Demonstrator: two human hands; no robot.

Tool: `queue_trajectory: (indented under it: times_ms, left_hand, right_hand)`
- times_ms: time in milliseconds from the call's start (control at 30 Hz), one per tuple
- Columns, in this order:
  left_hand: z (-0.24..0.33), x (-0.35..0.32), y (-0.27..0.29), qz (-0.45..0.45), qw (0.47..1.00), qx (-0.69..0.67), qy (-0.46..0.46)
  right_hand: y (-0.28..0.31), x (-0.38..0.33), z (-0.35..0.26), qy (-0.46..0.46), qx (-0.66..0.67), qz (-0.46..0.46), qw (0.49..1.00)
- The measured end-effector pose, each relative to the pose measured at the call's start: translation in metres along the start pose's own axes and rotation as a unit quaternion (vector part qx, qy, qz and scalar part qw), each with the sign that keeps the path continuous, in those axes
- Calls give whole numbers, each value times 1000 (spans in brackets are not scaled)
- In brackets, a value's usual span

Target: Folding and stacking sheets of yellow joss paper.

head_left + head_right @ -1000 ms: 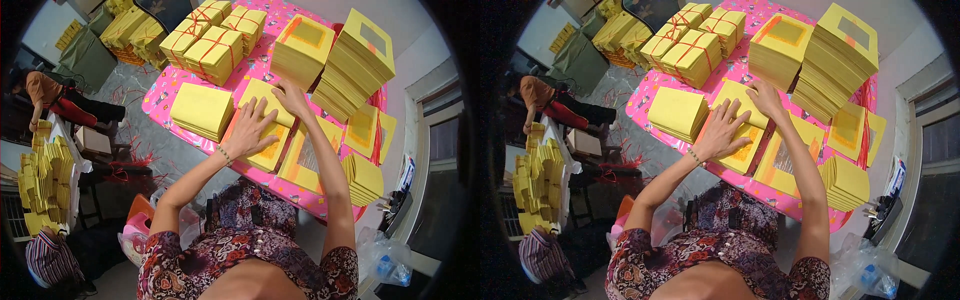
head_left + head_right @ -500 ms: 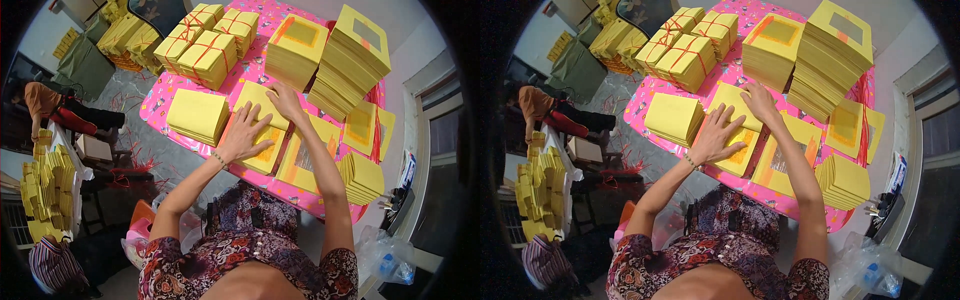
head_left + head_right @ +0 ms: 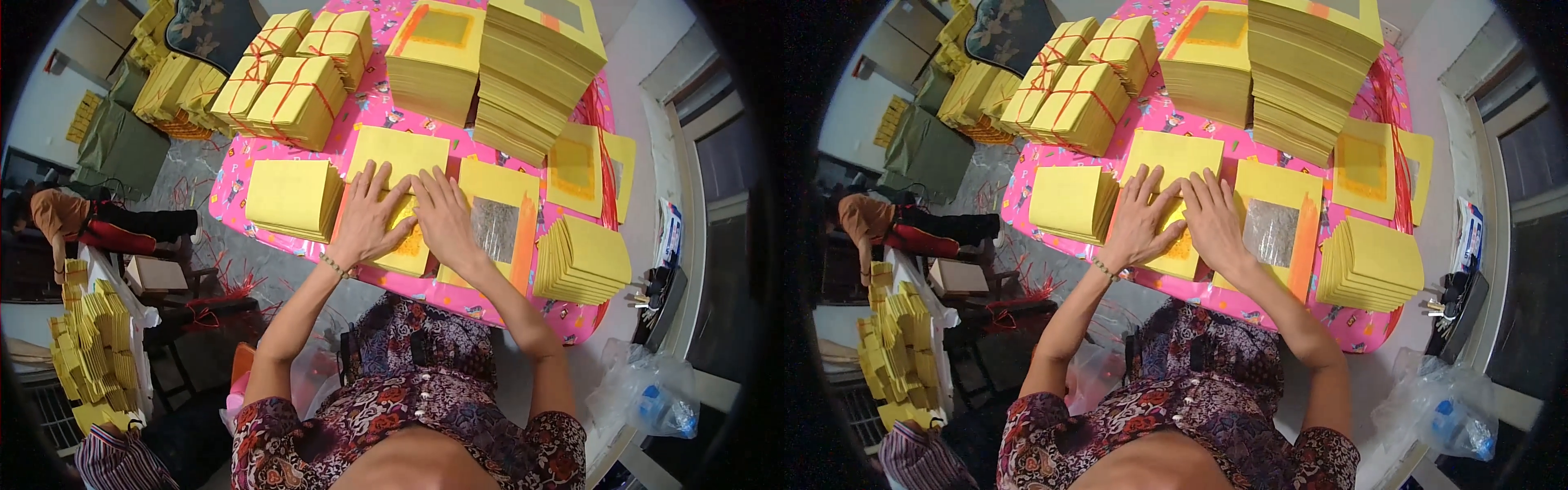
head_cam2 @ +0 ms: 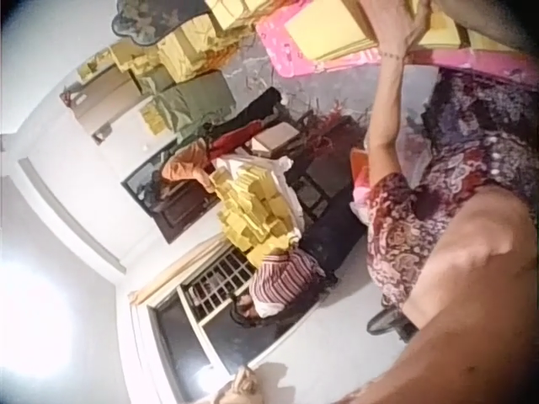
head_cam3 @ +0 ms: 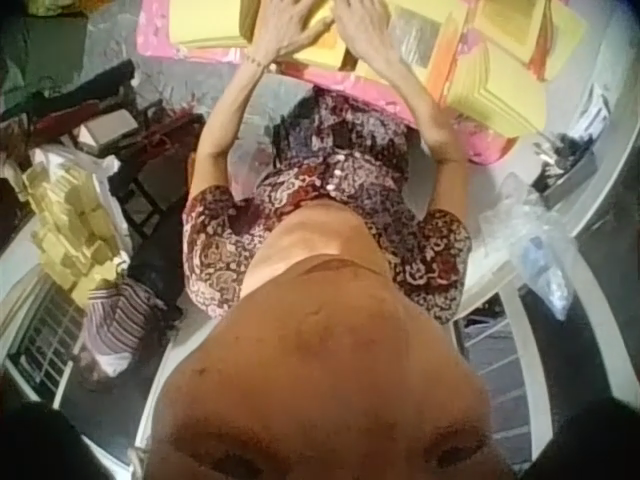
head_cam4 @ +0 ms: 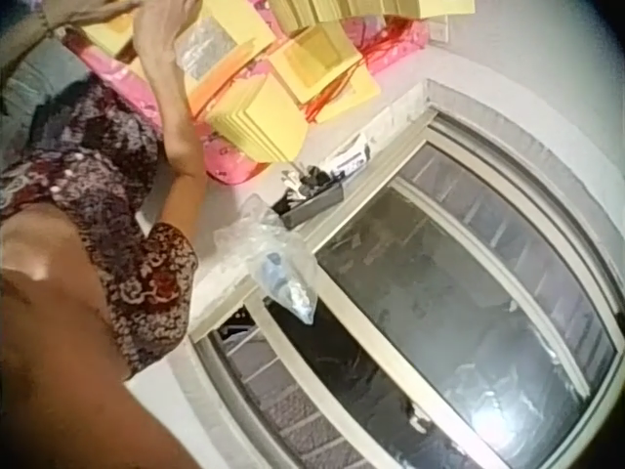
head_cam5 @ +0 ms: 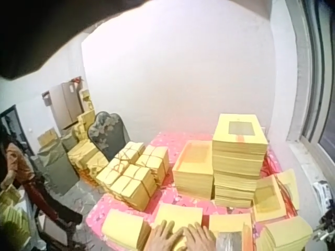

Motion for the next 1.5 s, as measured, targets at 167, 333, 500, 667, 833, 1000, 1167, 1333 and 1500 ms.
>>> queue_trajectory:
  times_ms: [167, 333, 500, 667, 833, 1000, 1167, 1333, 1500]
  left_hand:
    - [1, -2, -1, -7, 1000, 1, 2]
    - [1, -3, 0, -11, 1000, 7, -1]
    - [-2, -2, 1, -11, 1000, 1, 2]
    - [-1, -3, 3, -10, 999, -46, 9]
    - [-3, -7, 4, 6, 1000, 13, -9]
    - [-13, -15, 1, 9, 1000, 25, 13]
    - [-15, -18, -2, 13, 999, 31, 14]
    - [-15, -19, -6, 19, 999, 29, 2]
    - [-18, -21, -7, 26, 1000, 1, 3]
  right_hand:
    - [-6, -8, 3, -6, 6, -25, 1000]
    - [-5, -12, 2, -14, 19, -42, 999]
    - [-2, -13, 2, -12, 17, -69, 997]
    - [1, -16, 4, -14, -4, -123, 992]
    - [-1, -16, 5, -16, -14, -151, 988]
    - [-3, -16, 6, -1, -17, -139, 990]
    - [1, -10, 3, 7, -50, -156, 986]
    - [2, 6, -2, 80, -89, -136, 983]
    - [-8, 4, 3, 85, -31, -180, 980]
Point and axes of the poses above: each hand's wrist, its own x-axis towards the middle knuckle, its own y-axis out of the back of the hand, z = x × y, the point moved 4 cm from there along x, towards the middle knuckle, and after that the axes turned 6 degrees about z, right-handed, at the moved point
